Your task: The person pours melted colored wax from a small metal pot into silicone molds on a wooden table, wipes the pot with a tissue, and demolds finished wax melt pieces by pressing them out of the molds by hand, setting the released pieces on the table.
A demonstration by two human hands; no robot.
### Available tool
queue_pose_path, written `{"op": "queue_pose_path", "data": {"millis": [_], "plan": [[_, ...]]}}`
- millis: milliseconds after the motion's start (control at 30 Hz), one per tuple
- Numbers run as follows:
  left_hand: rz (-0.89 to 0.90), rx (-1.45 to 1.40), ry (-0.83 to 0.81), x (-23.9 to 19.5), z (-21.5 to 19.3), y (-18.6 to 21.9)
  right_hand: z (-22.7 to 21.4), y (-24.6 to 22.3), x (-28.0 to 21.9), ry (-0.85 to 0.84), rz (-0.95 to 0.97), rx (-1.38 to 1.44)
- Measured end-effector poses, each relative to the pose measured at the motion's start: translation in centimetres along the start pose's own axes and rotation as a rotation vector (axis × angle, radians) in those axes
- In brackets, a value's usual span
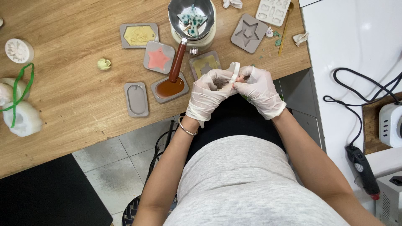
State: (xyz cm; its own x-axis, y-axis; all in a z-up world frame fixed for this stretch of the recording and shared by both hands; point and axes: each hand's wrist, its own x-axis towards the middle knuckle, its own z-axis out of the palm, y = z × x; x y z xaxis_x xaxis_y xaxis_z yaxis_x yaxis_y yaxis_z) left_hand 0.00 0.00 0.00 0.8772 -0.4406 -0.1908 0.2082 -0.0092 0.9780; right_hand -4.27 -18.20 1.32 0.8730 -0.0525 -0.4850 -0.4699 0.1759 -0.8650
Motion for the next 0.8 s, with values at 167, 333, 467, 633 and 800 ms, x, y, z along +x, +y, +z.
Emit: {"op": "queue_pose_path", "data": {"millis": [167,333,467,633,800], "plan": [[-0.03,-0.085,0.018,0.5,-0.6,-0.1,0.2,-0.2,0.6,-0.003,0.03,0.049],[-0.068,-0.15,0.18,1.1,-0.9,-4.9,-0.8,-0.4,0.9,0.032,0.204,0.13],[-0.227,-0.334,0.258,1.6,-1.5,-7.7,-2.8,0.4,1.1,0.101,0.167,0.216],[-0.299,-0.415,0.285,1.8,-2.3,-8.4,-3.8,0.9,1.4,0.179,-0.008,0.303],[-0.417,-0.426,0.31,0.9,-3.5,-8.2,-3.9,3.6,3.6,0.22,-0.025,0.164]]}}
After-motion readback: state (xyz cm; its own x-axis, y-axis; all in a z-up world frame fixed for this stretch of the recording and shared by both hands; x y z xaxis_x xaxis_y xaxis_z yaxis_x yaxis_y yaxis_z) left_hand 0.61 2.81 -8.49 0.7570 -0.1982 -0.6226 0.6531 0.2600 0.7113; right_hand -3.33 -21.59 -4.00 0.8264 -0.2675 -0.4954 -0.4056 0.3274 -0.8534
